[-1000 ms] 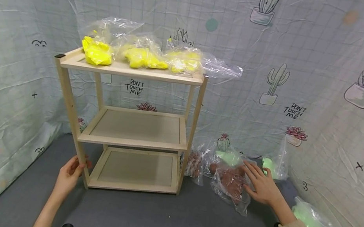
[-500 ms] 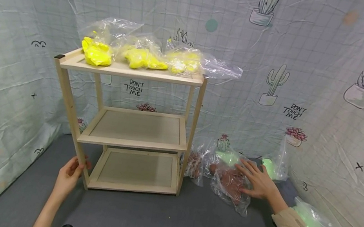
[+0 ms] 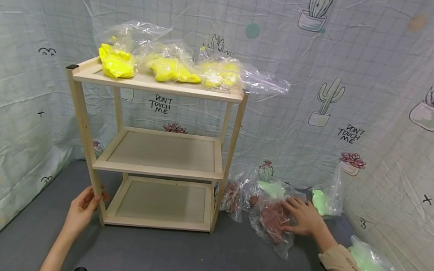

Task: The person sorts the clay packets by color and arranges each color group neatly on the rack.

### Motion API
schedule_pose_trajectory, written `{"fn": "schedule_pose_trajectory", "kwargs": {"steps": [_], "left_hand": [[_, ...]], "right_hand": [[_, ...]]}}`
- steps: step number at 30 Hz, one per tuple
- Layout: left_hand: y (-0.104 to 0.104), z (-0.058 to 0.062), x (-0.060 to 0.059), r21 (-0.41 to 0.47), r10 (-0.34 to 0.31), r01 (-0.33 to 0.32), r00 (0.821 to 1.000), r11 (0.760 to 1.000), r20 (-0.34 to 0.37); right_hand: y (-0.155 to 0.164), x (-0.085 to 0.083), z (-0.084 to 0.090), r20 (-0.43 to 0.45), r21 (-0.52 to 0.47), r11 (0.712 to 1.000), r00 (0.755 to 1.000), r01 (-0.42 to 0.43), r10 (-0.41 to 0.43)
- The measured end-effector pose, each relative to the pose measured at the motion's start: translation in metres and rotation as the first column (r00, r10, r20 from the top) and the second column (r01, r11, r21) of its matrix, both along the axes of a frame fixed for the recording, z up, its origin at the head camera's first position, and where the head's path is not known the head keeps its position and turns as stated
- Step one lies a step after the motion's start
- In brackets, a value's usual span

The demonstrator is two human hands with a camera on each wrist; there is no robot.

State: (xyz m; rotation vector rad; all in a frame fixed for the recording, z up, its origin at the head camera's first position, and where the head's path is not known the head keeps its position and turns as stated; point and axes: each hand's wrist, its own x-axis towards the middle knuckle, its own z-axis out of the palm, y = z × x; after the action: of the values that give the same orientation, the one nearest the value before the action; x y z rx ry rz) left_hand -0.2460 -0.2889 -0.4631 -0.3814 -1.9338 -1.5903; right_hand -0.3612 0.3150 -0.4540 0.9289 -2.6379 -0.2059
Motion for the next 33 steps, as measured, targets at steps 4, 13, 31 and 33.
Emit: {"fn": "schedule_pose_trajectory", "kwargs": {"steps": [4, 13, 31, 33], "left_hand": [[0.001, 0.001, 0.0, 0.02, 0.014, -0.014, 1.0, 1.0, 0.008], [0.0, 0.003, 0.001, 0.002, 0.042, -0.042, 0.999, 0.999, 0.022], [0.001, 0.001, 0.001, 0.012, 0.019, -0.019, 1.0, 1.0, -0.02], [0.001, 0.001, 0.001, 0.013, 0.02, -0.02, 1.0, 1.0, -0.018]], "right_hand": [[-0.003, 0.002, -0.002, -0.006, 0.005, 1.0, 1.0, 0.012, -0.012], [-0.007, 0.011, -0.004, -0.031, 0.009, 0.997, 0.997, 0.073, -0.073], [0.0, 0.021, -0.007, -0.176, 0.101, 0.993, 0.981, -0.061, 0.078], [0.001, 0.024, -0.005, -0.16, 0.111, 0.992, 0.984, -0.058, 0.076]]}}
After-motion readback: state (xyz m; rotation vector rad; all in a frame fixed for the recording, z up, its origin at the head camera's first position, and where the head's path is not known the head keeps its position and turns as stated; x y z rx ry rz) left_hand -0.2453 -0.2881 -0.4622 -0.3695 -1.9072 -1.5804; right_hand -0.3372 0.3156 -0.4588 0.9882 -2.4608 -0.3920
